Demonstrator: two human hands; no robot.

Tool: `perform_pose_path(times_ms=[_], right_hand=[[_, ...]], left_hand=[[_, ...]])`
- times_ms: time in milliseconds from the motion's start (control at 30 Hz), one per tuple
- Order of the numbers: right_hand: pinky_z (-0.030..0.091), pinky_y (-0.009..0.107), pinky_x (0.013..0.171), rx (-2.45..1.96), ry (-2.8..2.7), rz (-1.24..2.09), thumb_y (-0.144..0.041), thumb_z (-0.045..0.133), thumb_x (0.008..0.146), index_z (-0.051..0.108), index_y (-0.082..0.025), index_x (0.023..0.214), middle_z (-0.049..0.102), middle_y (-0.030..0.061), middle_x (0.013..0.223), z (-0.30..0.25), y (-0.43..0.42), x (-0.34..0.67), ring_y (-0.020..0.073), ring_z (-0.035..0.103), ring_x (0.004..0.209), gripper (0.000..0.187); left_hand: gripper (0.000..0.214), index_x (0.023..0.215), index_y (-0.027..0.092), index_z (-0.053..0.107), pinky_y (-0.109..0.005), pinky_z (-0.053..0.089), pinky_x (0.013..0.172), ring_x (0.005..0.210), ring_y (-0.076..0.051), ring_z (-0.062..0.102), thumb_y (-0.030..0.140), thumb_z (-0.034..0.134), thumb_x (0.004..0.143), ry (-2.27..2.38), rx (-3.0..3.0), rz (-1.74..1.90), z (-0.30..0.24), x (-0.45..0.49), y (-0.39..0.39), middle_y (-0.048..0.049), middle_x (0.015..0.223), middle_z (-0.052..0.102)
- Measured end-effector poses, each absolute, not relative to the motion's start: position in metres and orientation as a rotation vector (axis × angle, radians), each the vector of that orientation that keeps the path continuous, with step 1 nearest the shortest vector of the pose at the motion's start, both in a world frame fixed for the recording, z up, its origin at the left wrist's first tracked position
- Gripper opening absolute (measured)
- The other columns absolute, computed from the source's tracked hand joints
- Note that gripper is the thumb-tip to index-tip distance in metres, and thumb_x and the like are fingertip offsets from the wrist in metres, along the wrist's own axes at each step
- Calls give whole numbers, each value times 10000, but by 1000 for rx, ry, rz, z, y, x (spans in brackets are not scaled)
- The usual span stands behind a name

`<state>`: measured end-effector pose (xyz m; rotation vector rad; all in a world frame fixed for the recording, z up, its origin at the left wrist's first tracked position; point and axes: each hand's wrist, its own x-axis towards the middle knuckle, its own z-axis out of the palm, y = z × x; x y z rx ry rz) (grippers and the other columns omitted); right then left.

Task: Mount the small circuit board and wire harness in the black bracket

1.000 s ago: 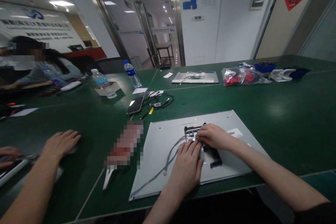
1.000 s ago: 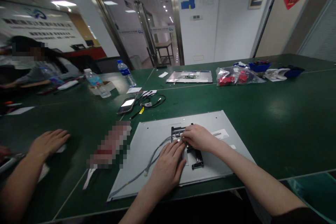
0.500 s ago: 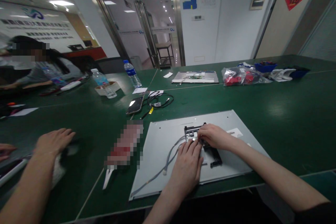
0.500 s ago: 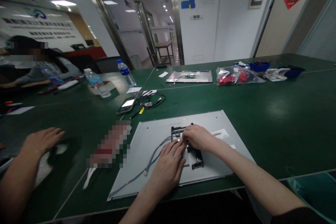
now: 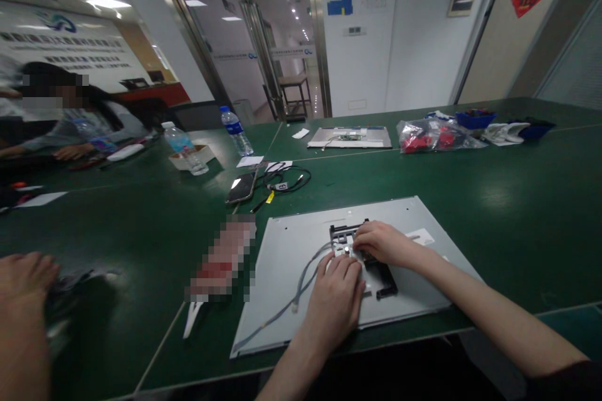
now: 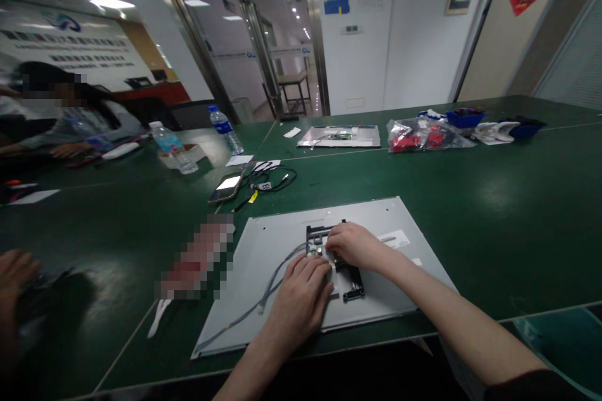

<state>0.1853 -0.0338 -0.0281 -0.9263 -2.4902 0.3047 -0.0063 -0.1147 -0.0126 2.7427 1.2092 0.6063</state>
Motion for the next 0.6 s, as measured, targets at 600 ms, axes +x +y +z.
perform_pose_path(times_ms=[600], right_hand=[[452,287,792,-968,-2473,347,-14,541,836,721,-183,903,695,58,919,-24,-37,185,177,617,852,255]], left_hand=[[175,961,215,648,-489,325,1078,1087,-236,527,196,477,934,1182,2765,621,-11,-7,-115,-55,1089,614]])
